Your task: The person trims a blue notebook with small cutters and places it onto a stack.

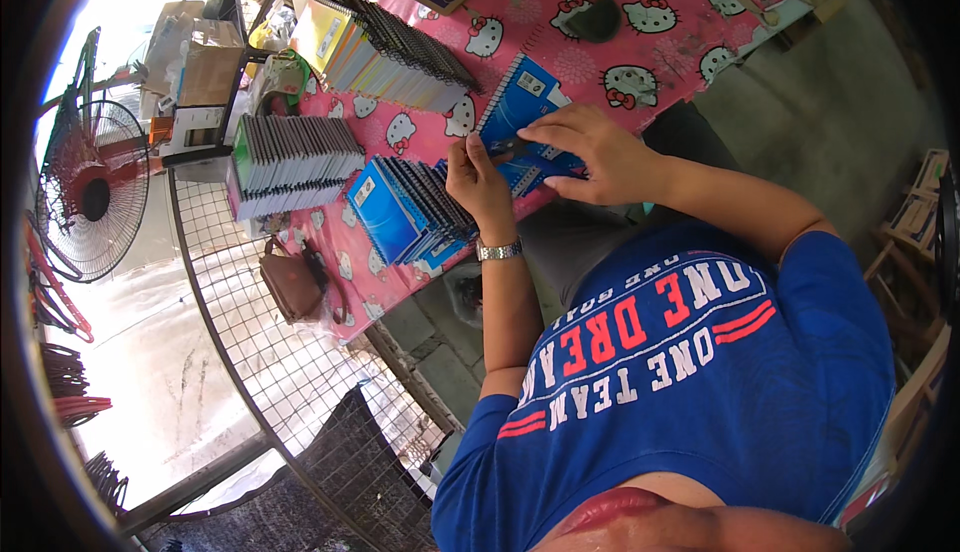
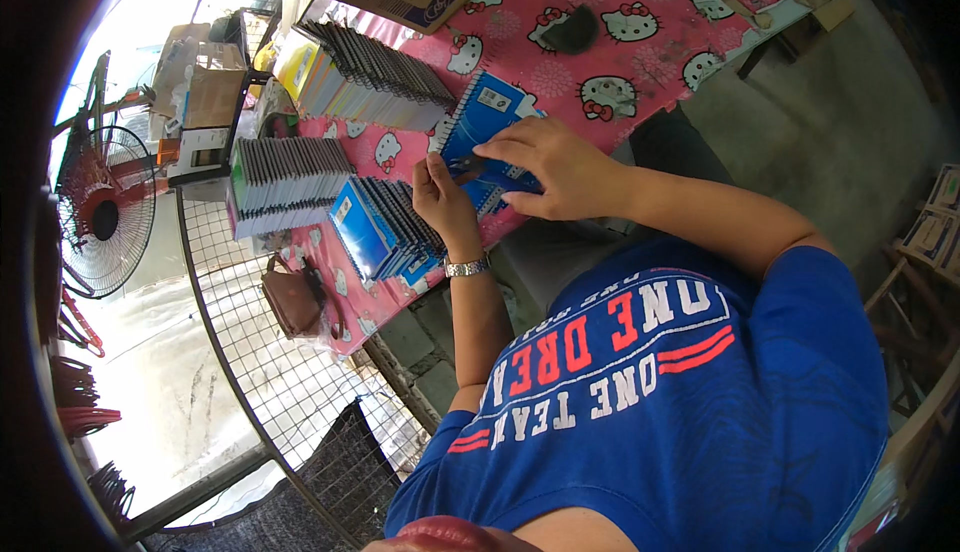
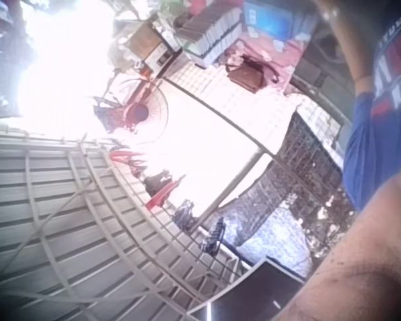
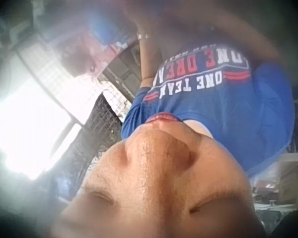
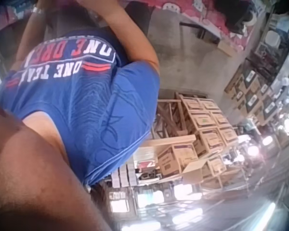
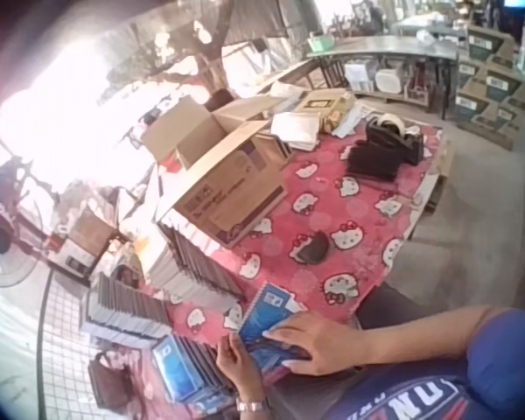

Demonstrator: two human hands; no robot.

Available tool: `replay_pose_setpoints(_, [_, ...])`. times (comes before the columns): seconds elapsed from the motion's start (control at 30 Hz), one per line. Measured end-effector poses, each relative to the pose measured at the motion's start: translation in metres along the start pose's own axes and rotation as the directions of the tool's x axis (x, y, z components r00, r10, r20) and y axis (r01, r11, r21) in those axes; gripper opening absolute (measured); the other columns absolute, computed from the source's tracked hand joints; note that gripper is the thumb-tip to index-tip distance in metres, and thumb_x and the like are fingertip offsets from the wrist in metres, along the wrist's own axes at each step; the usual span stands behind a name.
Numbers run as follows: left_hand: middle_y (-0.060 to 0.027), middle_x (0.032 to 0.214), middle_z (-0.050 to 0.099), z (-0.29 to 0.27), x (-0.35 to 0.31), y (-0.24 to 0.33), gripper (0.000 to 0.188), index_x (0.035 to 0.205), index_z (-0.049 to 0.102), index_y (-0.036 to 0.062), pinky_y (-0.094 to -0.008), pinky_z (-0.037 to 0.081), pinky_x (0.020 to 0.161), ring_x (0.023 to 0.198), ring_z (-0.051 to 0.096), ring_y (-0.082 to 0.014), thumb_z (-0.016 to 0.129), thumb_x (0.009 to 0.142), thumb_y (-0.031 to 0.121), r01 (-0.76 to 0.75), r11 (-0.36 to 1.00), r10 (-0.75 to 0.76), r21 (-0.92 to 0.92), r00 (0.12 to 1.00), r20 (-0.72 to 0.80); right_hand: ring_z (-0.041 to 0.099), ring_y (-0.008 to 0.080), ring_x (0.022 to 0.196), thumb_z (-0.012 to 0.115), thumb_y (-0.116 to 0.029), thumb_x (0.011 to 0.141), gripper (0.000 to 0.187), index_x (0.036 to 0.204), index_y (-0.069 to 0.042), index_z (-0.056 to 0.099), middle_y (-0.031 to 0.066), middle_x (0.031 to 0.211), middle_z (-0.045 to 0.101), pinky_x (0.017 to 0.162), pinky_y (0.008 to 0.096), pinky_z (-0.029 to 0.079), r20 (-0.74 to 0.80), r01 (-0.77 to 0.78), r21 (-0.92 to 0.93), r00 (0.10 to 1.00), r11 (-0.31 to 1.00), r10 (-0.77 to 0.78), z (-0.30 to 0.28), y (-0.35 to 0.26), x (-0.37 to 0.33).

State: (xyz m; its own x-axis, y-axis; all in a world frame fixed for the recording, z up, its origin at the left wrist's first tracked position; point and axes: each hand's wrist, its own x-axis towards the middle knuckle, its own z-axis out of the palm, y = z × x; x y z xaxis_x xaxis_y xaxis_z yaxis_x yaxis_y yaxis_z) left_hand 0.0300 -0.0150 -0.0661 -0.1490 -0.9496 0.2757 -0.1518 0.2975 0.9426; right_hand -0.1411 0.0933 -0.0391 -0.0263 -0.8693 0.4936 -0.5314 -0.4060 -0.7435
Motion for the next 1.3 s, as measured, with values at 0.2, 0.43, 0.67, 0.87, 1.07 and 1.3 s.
replay_pose_setpoints(0.2, [-0.006, 0.085, 0.065, -0.001, 0.001, 0.007, 0.01, 0.102, 0.06, -0.0029, -0.0241, 0.057, 0.059, 0.069, 0.062, -0.0091, 0.062, 0.096, 0.005, -0.024, 0.993, 0.023, -0.119, 1.0, -0.004, 0.053, 0.0342, 0.118, 0.074, -0.021, 0.076, 0.059, 0.131, -0.006, 0.056, 0.0149, 0.126, 0.058, 0.106, 0.0491, 0.038, 0.049, 0.032, -0.18, 0.999, 0.983, -0.024, 0.009, -0.004, 0.011])
replay_pose_setpoints(0.43, [-0.0057, 0.089, 0.067, -0.011, -0.006, -0.01, 0.009, 0.104, 0.062, -0.0033, -0.024, 0.055, 0.065, 0.078, 0.064, -0.0101, 0.06, 0.095, 0.0, 0.032, 0.987, -0.028, -0.16, 0.999, 0.023, 0.055, 0.0313, 0.114, 0.073, -0.02, 0.076, 0.056, 0.127, -0.003, 0.059, 0.0138, 0.124, 0.06, 0.103, 0.0452, 0.041, 0.058, 0.11, -0.238, 0.993, 0.965, -0.099, 0.013, -0.013, 0.019])
replay_pose_setpoints(0.67, [-0.0074, 0.094, 0.069, -0.009, -0.021, 0.006, 0.017, 0.106, 0.063, -0.0049, -0.0279, 0.055, 0.074, 0.085, 0.067, -0.0144, 0.055, 0.091, -0.01, -0.254, 0.967, 0.255, 0.016, 0.965, -0.069, 0.062, 0.0214, 0.105, 0.066, -0.019, 0.09, 0.045, 0.129, 0.002, 0.058, 0.0118, 0.117, 0.065, 0.094, 0.0363, 0.048, 0.621, -0.706, 0.683, 0.696, 0.187, 0.359, 0.004, -0.022, 0.023])
replay_pose_setpoints(0.87, [-0.0166, 0.096, 0.068, -0.069, 0.021, 0.108, 0.012, 0.097, 0.067, 0.0001, -0.04, 0.051, 0.078, 0.088, 0.065, -0.0304, 0.064, 0.086, 0.006, -0.544, 0.568, 0.712, 0.618, 0.701, -0.037, 0.057, 0.0279, 0.116, 0.07, -0.018, 0.083, 0.052, 0.132, -0.008, 0.055, 0.0137, 0.123, 0.06, 0.1, 0.0392, 0.045, 0.144, -0.32, 0.169, 0.944, 0.932, 0.298, -0.032, 0.048, 0.0])
replay_pose_setpoints(1.07, [-0.019, 0.103, 0.066, -0.129, 0.08, 0.12, 0.025, 0.107, 0.064, 0.001, -0.0446, 0.047, 0.087, 0.094, 0.062, -0.0341, 0.055, 0.086, 0.012, -0.267, 0.265, 0.252, 0.927, 0.947, 0.201, 0.055, 0.036, 0.117, 0.068, -0.029, 0.081, 0.047, 0.123, -0.008, 0.061, 0.0171, 0.12, 0.061, 0.098, 0.0471, 0.044, -0.036, -0.301, -0.497, 0.944, 0.814, 0.328, -0.081, 0.178, -0.033])
replay_pose_setpoints(1.3, [-0.0172, 0.105, 0.065, -0.085, 0.064, 0.081, 0.021, 0.103, 0.064, 0.0025, -0.0438, 0.047, 0.088, 0.1, 0.059, -0.0354, 0.06, 0.085, 0.013, -0.365, 0.335, 0.332, 0.869, 0.909, 0.253, 0.058, 0.0371, 0.103, 0.06, -0.022, 0.089, 0.03, 0.112, -0.004, 0.063, 0.0175, 0.109, 0.06, 0.088, 0.0463, 0.048, -0.357, -0.408, -0.829, 0.913, 0.384, 0.2, -0.183, 0.285, -0.002])
